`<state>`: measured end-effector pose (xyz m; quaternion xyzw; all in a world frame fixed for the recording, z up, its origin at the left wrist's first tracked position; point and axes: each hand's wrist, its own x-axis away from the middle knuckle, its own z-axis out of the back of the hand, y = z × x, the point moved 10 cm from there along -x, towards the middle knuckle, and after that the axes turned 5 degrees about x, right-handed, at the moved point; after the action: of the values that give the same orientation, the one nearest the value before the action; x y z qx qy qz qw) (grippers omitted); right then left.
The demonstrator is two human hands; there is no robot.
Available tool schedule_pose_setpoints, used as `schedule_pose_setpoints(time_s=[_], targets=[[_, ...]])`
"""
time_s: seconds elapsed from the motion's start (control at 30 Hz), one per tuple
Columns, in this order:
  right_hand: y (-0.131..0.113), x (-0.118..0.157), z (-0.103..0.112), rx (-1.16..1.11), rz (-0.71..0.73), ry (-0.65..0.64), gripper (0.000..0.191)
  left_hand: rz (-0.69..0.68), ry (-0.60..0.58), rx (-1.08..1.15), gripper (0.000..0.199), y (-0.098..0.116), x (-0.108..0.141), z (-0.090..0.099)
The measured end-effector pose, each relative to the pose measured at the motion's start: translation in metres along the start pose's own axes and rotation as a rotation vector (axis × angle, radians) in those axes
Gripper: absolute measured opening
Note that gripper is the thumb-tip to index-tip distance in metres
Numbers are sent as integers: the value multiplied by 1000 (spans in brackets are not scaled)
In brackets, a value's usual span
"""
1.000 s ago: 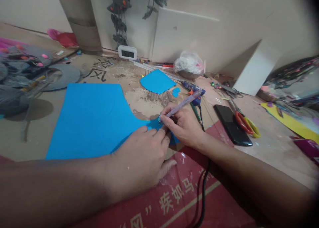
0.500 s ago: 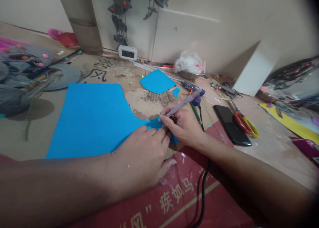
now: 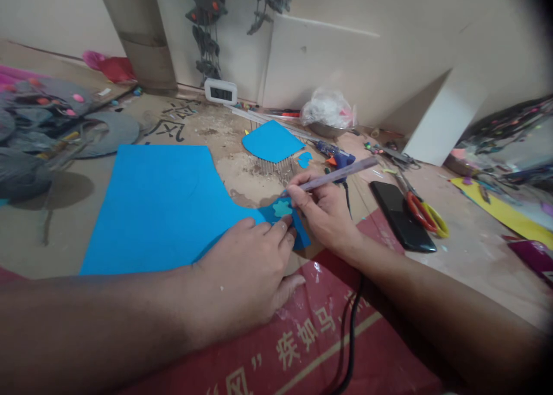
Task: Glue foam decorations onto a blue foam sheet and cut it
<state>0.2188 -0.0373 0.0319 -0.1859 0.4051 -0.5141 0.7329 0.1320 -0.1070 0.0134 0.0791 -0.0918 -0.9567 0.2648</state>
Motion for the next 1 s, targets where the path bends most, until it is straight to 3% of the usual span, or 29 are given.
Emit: schedule_pose_setpoints(time_s=[0.1,0.33,0.57,0.73,1.0], targets=[[10,1,10,-98,-55,114,18,-5,-2,-5,61,1,1,-1],[21,1,3,-168,-138,52,22,-12,23,-25,60,1,1,1],[38,1,18,-147,-243,202,17,-7,8,-13,59,0,2,0],[31,-4,14,-113,-156,137,8,-5,27,-16,59,-1,2,0],[33,-1,0,17,-200,-20,33,-26,66,-39,57,1,2,3]])
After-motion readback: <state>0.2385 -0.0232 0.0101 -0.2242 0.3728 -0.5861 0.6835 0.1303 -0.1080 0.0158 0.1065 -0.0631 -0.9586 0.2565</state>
